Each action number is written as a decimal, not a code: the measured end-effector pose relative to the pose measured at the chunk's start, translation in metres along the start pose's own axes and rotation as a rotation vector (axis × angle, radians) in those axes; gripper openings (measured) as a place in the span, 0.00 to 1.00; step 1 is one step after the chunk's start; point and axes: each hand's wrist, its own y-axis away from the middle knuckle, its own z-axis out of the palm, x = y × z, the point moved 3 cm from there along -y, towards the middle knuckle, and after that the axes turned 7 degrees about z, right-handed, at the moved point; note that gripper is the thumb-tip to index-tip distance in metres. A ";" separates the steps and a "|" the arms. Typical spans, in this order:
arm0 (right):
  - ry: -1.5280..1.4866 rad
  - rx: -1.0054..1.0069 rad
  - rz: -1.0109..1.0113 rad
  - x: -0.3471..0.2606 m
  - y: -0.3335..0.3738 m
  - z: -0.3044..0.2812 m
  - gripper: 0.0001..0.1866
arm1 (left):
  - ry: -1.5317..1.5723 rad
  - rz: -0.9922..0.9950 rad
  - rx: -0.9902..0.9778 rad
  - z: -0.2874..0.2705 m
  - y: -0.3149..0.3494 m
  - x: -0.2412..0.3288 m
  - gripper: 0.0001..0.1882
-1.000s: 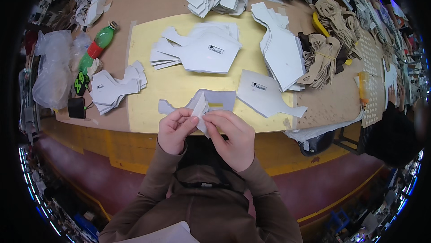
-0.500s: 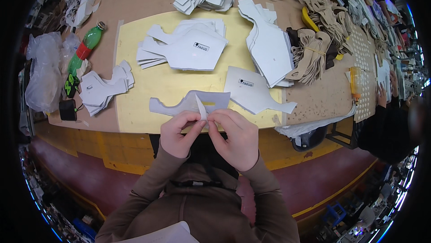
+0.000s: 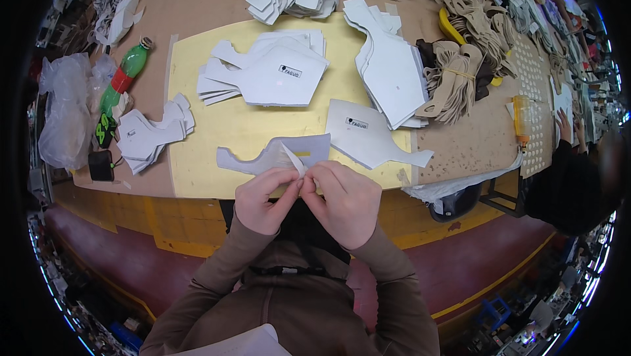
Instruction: The person repeatedly picks up white paper cutouts from a table, peels off a thin backing layer from each piece, and places the finished pieces into a growing stack. The person handles the items one at a time, turning them over as needed to remove the backing.
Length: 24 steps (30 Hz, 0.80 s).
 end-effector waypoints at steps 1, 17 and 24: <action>-0.005 0.016 0.005 0.001 0.000 0.002 0.09 | 0.007 -0.006 0.003 0.000 0.000 0.000 0.07; -0.311 -0.006 0.213 0.003 0.004 0.005 0.07 | 0.262 -0.204 0.017 -0.002 0.001 -0.014 0.06; -0.276 0.056 0.275 0.005 0.007 0.008 0.06 | 0.282 -0.234 -0.002 0.003 0.004 -0.013 0.06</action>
